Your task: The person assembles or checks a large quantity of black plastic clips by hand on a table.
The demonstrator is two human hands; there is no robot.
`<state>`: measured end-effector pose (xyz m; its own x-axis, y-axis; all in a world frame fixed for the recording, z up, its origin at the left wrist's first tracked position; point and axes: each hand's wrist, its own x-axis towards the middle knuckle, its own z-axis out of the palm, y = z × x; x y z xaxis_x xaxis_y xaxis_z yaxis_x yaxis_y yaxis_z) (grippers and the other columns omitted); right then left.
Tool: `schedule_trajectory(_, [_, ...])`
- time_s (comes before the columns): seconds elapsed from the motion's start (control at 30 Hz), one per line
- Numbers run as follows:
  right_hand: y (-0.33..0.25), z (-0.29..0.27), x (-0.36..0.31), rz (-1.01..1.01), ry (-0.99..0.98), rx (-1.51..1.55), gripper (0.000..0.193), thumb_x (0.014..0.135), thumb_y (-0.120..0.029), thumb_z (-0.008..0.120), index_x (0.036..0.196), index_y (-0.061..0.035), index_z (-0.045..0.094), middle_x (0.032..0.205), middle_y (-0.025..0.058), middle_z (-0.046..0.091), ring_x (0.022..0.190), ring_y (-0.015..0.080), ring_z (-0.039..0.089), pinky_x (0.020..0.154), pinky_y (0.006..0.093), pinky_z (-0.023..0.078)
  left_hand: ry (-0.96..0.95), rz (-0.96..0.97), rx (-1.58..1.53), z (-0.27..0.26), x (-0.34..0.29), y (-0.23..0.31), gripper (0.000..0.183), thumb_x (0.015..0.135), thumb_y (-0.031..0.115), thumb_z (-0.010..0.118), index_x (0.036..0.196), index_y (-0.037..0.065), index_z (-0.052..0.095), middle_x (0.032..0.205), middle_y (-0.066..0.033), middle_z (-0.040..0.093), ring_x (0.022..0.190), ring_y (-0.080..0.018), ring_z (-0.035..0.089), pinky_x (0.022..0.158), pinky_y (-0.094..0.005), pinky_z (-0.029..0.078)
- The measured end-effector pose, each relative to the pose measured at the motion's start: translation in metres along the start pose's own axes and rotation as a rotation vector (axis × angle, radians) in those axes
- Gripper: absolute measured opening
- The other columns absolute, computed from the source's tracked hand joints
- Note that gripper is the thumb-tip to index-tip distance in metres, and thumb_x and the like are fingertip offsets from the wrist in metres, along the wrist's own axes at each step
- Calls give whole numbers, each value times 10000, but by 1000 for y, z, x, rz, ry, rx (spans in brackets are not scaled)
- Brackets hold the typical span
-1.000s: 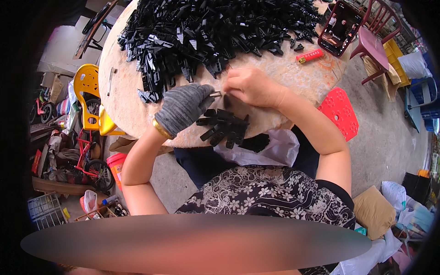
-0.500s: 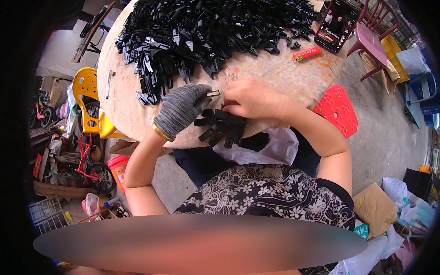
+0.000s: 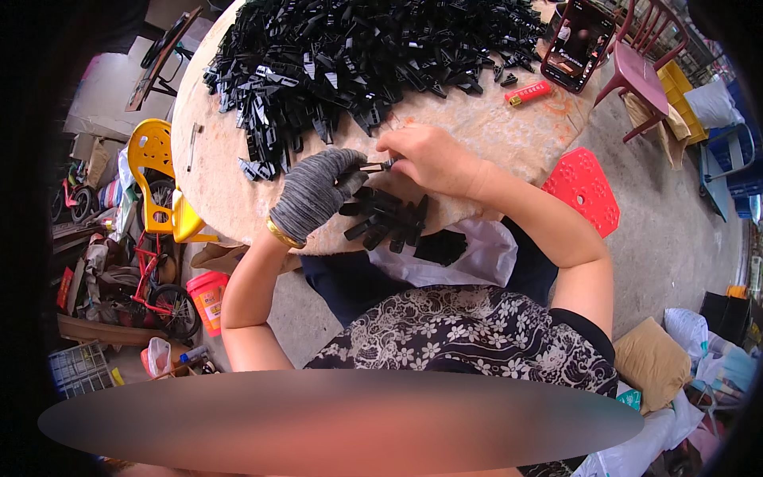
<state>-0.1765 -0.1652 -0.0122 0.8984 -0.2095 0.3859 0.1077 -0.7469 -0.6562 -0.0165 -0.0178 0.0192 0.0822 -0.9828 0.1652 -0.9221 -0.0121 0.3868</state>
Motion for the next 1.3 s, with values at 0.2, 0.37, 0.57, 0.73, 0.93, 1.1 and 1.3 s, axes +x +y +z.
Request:
schedule_trajectory(0.2, [5,4,-1,-23,46,16,286,691,-5,642,968,-39,580,836,107,611,840,291,572,764,372,455,13,10,-14,5,0,-3,208,792,190,659,953,59,645,784,-121,620,696,-274,618,625,-354,492])
schedule_trajectory(0.37, [9,7,-2,-91,90,18,288,689,-7,653,968,-47,592,839,99,613,826,291,567,753,366,455,-9,27,43,2,3,2,197,797,206,645,936,66,644,768,-117,611,698,-290,611,619,-378,482])
schedule_trajectory(0.57, [7,5,-9,-26,150,-174,160,714,-70,655,859,-48,593,820,98,593,821,304,562,743,371,460,-148,10,247,-8,17,17,182,801,243,614,891,85,630,761,-118,606,693,-297,608,617,-403,478])
schedule_trajectory(0.73, [14,8,-12,-90,144,-145,127,721,-106,654,803,-39,583,815,111,573,804,307,562,715,384,466,-296,23,317,-3,37,21,209,819,266,578,885,68,601,755,-135,625,692,-319,622,606,-425,484])
schedule_trajectory(0.93, [4,7,-9,-224,192,-230,96,721,-87,616,787,-25,584,801,109,561,788,296,568,695,367,464,-399,57,329,-8,53,33,155,769,142,602,871,26,606,783,-167,652,748,-305,654,646,-400,515])
schedule_trajectory(1.1, [9,5,-13,-93,173,-288,106,731,-131,609,757,-37,568,782,94,538,773,268,563,694,363,455,-439,95,368,-2,63,30,243,771,238,651,874,31,578,756,-157,632,754,-319,626,657,-417,491])
schedule_trajectory(1.3, [8,9,-10,-186,175,-319,159,727,-177,639,795,-44,582,820,99,563,817,269,570,709,379,455,-433,125,334,5,60,24,248,755,220,657,878,17,585,773,-169,633,765,-334,620,675,-427,489])
